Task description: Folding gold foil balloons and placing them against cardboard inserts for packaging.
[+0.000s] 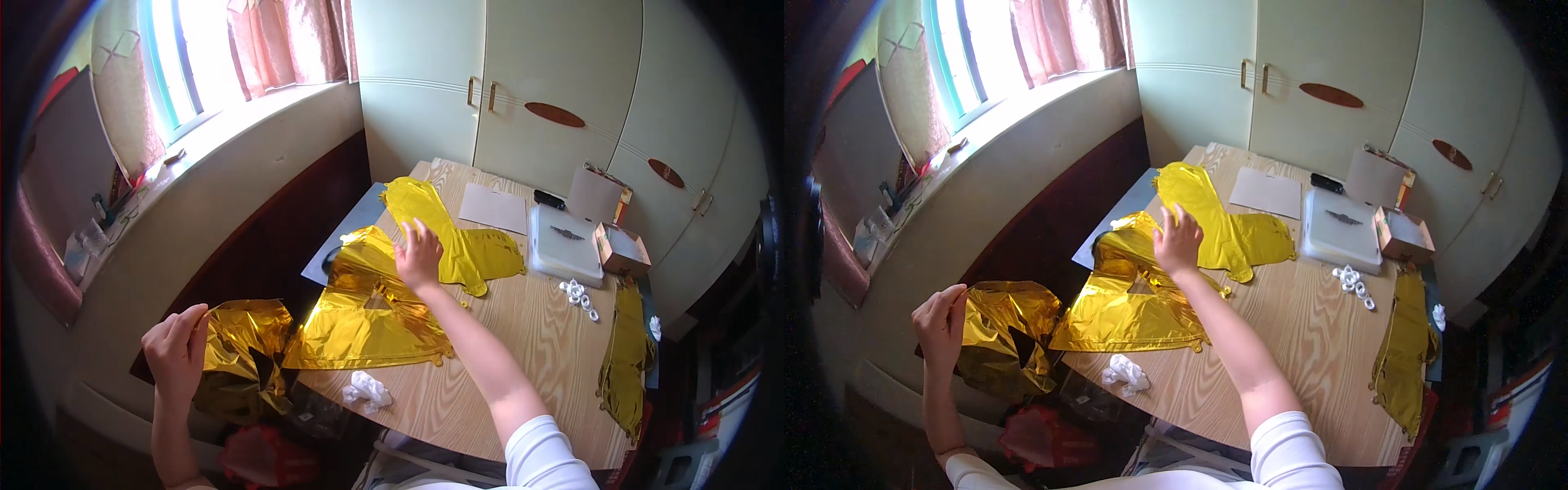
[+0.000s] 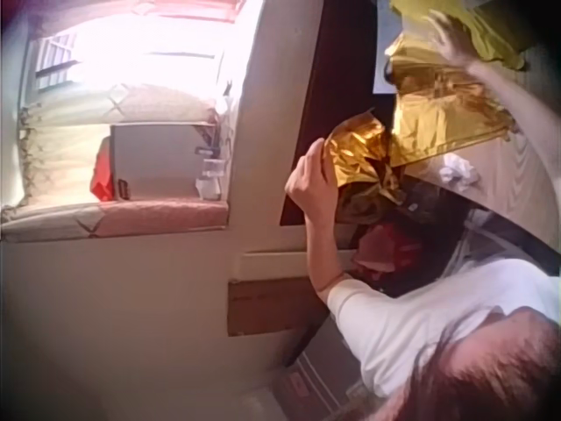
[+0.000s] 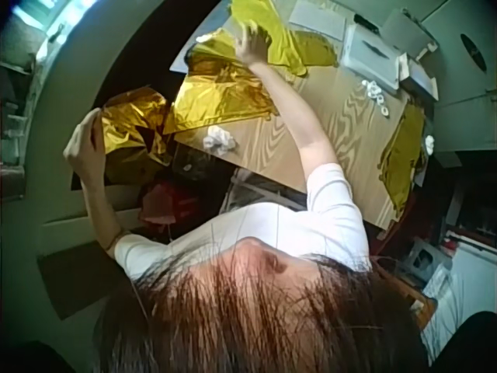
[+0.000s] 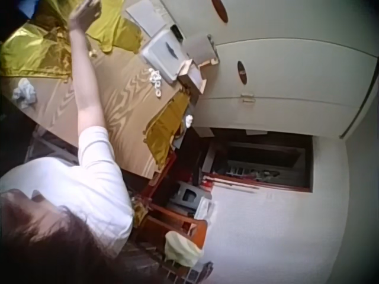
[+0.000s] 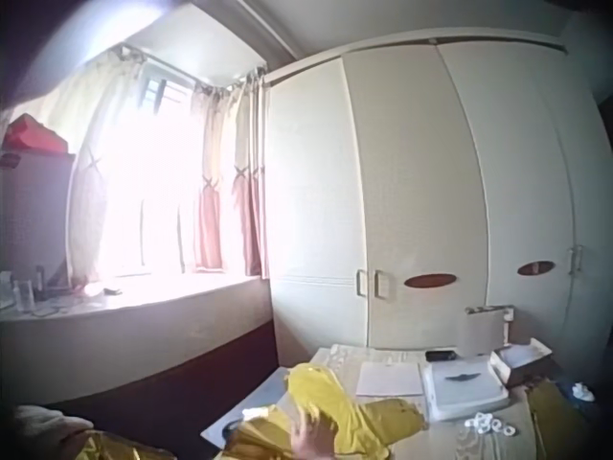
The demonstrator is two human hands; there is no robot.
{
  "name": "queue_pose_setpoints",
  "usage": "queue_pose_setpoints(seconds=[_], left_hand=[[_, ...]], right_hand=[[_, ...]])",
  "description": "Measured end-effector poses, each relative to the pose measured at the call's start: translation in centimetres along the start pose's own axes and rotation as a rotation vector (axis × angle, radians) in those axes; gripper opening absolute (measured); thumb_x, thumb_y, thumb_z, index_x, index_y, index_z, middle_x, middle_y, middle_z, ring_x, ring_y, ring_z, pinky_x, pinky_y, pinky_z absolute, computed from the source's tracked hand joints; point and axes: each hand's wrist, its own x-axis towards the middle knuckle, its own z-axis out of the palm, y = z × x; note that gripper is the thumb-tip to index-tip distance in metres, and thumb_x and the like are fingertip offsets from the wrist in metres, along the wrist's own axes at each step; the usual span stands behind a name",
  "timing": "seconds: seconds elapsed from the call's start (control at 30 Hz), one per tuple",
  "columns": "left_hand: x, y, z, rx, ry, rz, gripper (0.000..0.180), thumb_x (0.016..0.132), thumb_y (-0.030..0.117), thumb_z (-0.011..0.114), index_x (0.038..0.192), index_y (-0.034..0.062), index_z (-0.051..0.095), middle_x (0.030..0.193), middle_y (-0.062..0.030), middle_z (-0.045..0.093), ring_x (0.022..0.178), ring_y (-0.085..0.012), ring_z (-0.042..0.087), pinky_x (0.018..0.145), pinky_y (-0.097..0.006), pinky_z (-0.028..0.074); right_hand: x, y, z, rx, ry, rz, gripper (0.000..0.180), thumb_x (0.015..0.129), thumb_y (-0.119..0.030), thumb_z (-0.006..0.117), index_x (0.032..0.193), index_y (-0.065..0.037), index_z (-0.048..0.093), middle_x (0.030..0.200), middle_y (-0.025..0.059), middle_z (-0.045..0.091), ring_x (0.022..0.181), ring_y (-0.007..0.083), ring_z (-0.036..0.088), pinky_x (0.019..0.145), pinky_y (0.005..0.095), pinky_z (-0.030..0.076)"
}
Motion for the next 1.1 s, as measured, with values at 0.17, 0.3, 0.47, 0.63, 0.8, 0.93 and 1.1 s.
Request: queue_pose_setpoints(seconds=[0.17, 0.3, 0.47, 0.63, 0.8, 0.93, 1.1], left_hand=[[0.0, 0.4, -0.5, 0.013, -0.013, -0.011, 0.01, 0.084, 0.005, 0.069, 0.093, 0.004, 0.067, 0.061, -0.0082, 0.055, 0.05, -0.0213, 0.054, 0.048, -0.032, 0.041], [0.4, 1.0, 0.0, -0.024, 0.004, 0.002, 0.009, 0.084, 0.004, 0.069, 0.093, 0.0038, 0.066, 0.063, -0.0086, 0.057, 0.05, -0.0211, 0.055, 0.049, -0.032, 0.042], [3.3, 2.2, -0.7, -0.063, 0.078, 0.033, 0.008, 0.085, 0.003, 0.068, 0.092, 0.0034, 0.066, 0.067, -0.0093, 0.061, 0.052, -0.0215, 0.057, 0.051, -0.031, 0.044], [9.5, 5.3, -1.5, -0.128, 0.086, 0.218, 0.009, 0.083, 0.002, 0.069, 0.092, 0.0037, 0.066, 0.072, -0.0101, 0.065, 0.057, -0.0219, 0.062, 0.053, -0.03, 0.047], [12.9, 11.9, -2.0, -0.196, 0.009, 0.454, 0.015, 0.079, 0.002, 0.07, 0.094, 0.0046, 0.069, 0.066, -0.0081, 0.063, 0.051, -0.0157, 0.057, 0.051, -0.029, 0.044], [14.1, 16.0, -3.3, -0.383, -0.033, 0.636, 0.016, 0.076, 0.009, 0.073, 0.091, 0.0071, 0.07, 0.063, -0.0061, 0.061, 0.049, -0.0173, 0.059, 0.046, -0.029, 0.046], [15.8, 18.4, -3.7, -0.697, 0.064, 0.585, 0.016, 0.081, 0.0, 0.066, 0.096, 0.0018, 0.07, 0.071, -0.0059, 0.066, 0.05, -0.0076, 0.056, 0.047, -0.023, 0.044]], right_hand=[[-6.4, -2.5, -3.7, 0.044, -0.389, -0.435, 0.057, 0.089, -0.043, 0.059, 0.137, -0.016, 0.045, 0.143, 0.011, 0.04, 0.135, 0.0289, 0.035, 0.11, 0.0537, 0.022], [-9.3, -3.2, -6.5, -0.042, -0.898, -0.355, 0.069, 0.093, -0.059, 0.045, 0.146, -0.016, 0.037, 0.156, 0.0111, 0.027, 0.146, 0.0324, 0.02, 0.116, 0.059, 0.012], [-10.9, -3.5, -7.1, -0.056, -0.964, -0.343, 0.074, 0.093, -0.063, 0.038, 0.149, -0.015, 0.033, 0.157, 0.0126, 0.026, 0.146, 0.0344, 0.018, 0.115, 0.0621, 0.013], [-10.9, -3.0, -8.5, 0.199, -0.797, -0.331, 0.089, 0.088, -0.063, 0.052, 0.152, -0.012, 0.018, 0.157, 0.0177, 0.02, 0.146, 0.0351, 0.017, 0.116, 0.0588, 0.014], [-8.7, -3.5, -13.0, 0.866, -0.396, -0.095, 0.117, 0.076, -0.044, 0.08, 0.153, -0.009, 0.0, 0.157, 0.0238, 0.012, 0.146, 0.0343, 0.017, 0.117, 0.0511, 0.016], [-5.9, -0.9, -15.5, 0.986, -0.125, -0.093, 0.126, 0.069, -0.036, 0.087, 0.152, -0.007, -0.002, 0.157, 0.0235, 0.006, 0.146, 0.0335, 0.015, 0.117, 0.0464, 0.017], [-6.1, 4.7, -20.6, 0.987, -0.099, -0.096, 0.061, 0.081, -0.021, 0.077, 0.132, -0.009, 0.046, 0.145, 0.0145, 0.038, 0.142, 0.0326, 0.028, 0.116, 0.0443, 0.022]])
